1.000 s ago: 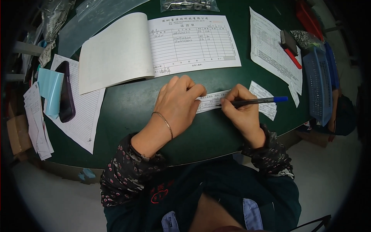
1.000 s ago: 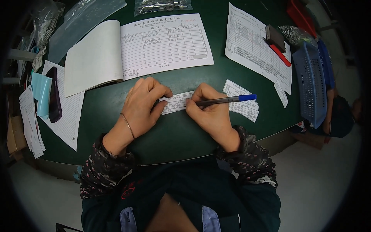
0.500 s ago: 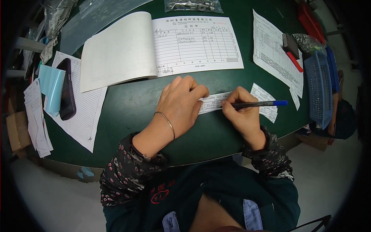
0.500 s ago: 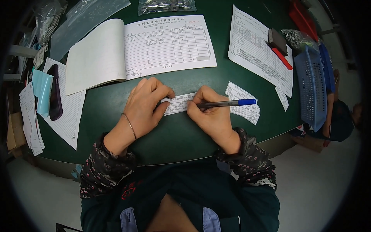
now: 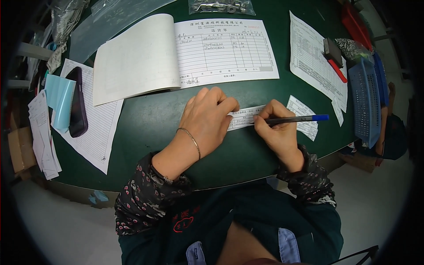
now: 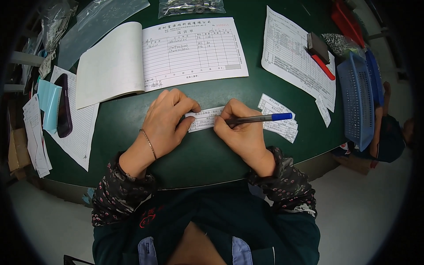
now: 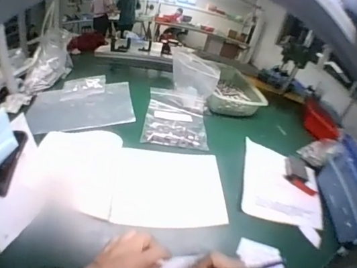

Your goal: Writing on labels and inspecting small metal hardware components at a manufacturing workbench.

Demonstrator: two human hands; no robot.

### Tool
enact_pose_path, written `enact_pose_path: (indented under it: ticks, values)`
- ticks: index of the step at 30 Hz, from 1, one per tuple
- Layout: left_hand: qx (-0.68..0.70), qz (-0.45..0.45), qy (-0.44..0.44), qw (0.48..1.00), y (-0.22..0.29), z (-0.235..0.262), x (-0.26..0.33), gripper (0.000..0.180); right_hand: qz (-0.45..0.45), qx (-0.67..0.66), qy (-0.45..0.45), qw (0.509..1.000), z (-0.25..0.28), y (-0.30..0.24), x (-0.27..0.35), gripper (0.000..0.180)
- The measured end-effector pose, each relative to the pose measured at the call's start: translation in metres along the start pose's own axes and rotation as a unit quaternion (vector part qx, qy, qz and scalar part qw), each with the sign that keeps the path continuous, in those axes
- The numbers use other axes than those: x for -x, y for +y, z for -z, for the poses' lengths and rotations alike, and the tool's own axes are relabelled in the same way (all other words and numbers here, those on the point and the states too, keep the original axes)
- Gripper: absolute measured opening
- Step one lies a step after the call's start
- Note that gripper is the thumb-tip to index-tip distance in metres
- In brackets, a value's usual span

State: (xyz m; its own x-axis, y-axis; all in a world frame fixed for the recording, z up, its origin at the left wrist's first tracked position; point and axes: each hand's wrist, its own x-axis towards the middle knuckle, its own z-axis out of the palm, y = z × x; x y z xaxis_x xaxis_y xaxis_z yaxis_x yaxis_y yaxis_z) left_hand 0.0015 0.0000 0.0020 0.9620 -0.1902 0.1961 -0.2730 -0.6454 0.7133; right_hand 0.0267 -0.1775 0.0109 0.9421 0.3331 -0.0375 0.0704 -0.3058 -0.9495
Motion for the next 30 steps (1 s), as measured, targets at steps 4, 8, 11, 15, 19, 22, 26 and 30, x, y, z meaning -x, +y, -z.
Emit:
enact_pose_path:
  ticks: [4,8,11,15,19,22,26,30]
  values:
    - [-0.013,-0.006,0.007,1.0,0.0007,0.0013,-0.0006,0.021,0.009,-0.009,0.009,1.0,0.0008,0.002,-0.0004,0.019]
    - [-0.007,-0.002,0.001,1.0,0.0007,-0.0009,0.0012,0.021,-0.003,-0.022,0.022,1.0,0.0012,0.0021,0.0023,0.019]
    - [-0.01,0.0,-0.002,1.0,0.0009,-0.0017,0.0035,0.021,-0.006,-0.033,0.026,0.999,0.0008,0.0047,0.004,0.02]
    - [-0.009,0.005,-0.005,1.0,0.0017,-0.002,0.0041,0.021,-0.003,-0.029,0.032,0.999,0.0014,0.0048,0.0052,0.019]
    - [-0.005,0.001,-0.001,1.0,0.002,-0.002,0.003,0.021,-0.006,-0.026,0.029,0.999,0.0021,0.0053,0.005,0.018]
    - [-0.003,0.001,-0.006,1.0,0.0009,-0.0017,0.0015,0.022,0.0,-0.018,0.025,1.0,0.0016,0.0021,0.0032,0.019]
    - [-0.004,-0.005,0.0,1.0,0.0013,0.0017,0.0004,0.022,0.003,-0.012,0.013,1.0,0.0022,0.0034,0.0005,0.019]
    - [0.001,-0.002,-0.002,1.0,0.0005,0.0007,0.0,0.022,0.002,-0.009,0.023,1.0,0.0,0.0028,0.0007,0.019]
